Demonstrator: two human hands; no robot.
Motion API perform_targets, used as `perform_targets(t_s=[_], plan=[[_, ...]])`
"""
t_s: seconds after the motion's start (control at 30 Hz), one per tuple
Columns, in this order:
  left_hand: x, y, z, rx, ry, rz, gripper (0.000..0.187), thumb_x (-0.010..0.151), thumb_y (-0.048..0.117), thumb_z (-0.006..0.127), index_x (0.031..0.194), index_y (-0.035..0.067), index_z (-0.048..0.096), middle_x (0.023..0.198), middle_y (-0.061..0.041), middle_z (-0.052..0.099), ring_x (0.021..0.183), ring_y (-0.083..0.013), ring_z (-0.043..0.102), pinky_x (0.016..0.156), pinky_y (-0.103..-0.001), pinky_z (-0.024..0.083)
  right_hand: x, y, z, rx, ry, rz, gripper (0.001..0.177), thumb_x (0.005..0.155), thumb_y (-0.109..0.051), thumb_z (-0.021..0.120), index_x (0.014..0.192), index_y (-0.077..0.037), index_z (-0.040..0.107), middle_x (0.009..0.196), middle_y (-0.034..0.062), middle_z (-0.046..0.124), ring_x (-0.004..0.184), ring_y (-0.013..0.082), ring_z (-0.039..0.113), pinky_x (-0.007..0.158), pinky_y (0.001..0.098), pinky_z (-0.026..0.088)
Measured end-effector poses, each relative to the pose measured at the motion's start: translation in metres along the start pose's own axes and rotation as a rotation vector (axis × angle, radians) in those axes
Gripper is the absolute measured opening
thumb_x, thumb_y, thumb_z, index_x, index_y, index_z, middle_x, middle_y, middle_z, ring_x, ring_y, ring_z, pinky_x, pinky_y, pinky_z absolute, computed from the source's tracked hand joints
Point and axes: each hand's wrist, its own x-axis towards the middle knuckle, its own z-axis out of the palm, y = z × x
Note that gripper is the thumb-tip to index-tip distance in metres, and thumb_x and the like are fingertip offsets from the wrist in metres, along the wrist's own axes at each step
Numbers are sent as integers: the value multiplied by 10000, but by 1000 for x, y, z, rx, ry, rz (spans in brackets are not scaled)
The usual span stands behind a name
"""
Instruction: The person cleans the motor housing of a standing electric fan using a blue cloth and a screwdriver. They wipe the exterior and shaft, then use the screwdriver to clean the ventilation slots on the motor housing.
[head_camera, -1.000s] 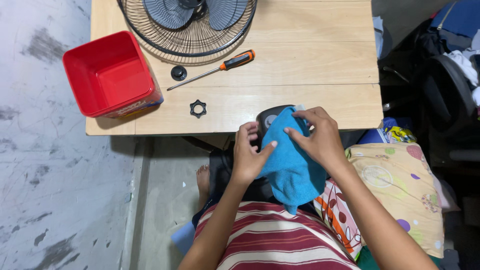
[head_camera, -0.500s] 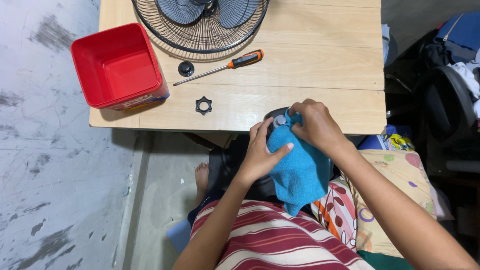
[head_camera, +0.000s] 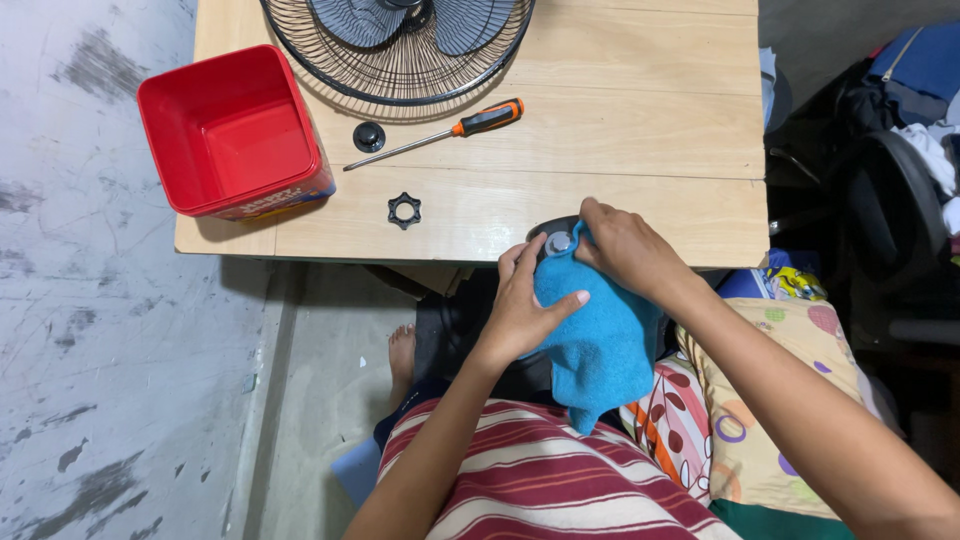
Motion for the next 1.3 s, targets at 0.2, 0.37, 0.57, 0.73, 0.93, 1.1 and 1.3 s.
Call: perform_targets(t_s=[0.2,0.37,0.57,0.73,0.93,1.1,1.3], plan=[[0,1,-1,-42,35,6,1061,779,474,805,1574,24,267,1561,-253,226,1407,-439,412,1069,-468,497,-11,1,1,225,203,-108,316,877,-110,755,1098,10,564,939,229,687,847,412,682,708,457,531],[-1,-3,-2,2,57,41,1070,769,457,839,1581,22,294,1552,-252,268,1423,-425,406,1116,-465,436,-16,7,-2,259,156,31,351,795,-60,792,1128,-12,695,877,166,725,751,291,699,695,381,546],[2,-9,-2,-27,88,27,1097,734,472,860,1561,9,309,1548,-264,323,1412,-404,433,1116,-447,436,-50,-1,30,214,609,89,197,860,-130,841,1016,-28,776,859,136,729,692,237,705,644,337,539],[-7,-11,-2,-125,68,-19,1128,725,515,824,1595,33,292,1566,-257,370,1399,-388,486,1101,-439,463,-86,-2,10,186,443,188,207,895,-139,778,1076,-40,780,936,156,694,839,291,674,749,372,522],[-8,-15,0,-83,36,94,1226,661,390,908,1612,26,226,1572,-278,360,1457,-389,414,1144,-438,408,-84,-46,3,-44,235,-38,465,902,-309,679,1269,-23,679,1232,165,647,1162,337,567,982,473,434],[-7,-26,2,-131,86,68,1202,661,275,883,1620,31,200,1573,-266,382,1435,-365,468,1141,-419,433,-74,-63,8,47,203,-194,470,920,-321,658,1293,-35,670,1303,141,668,1251,345,552,1069,487,392],[0,-35,18,-253,19,13,1163,713,292,865,1623,61,180,1554,-277,434,1400,-359,509,1092,-410,473,-90,-46,9,82,357,-28,549,905,-305,710,1323,32,591,1347,219,597,1301,395,523,1100,464,405]])
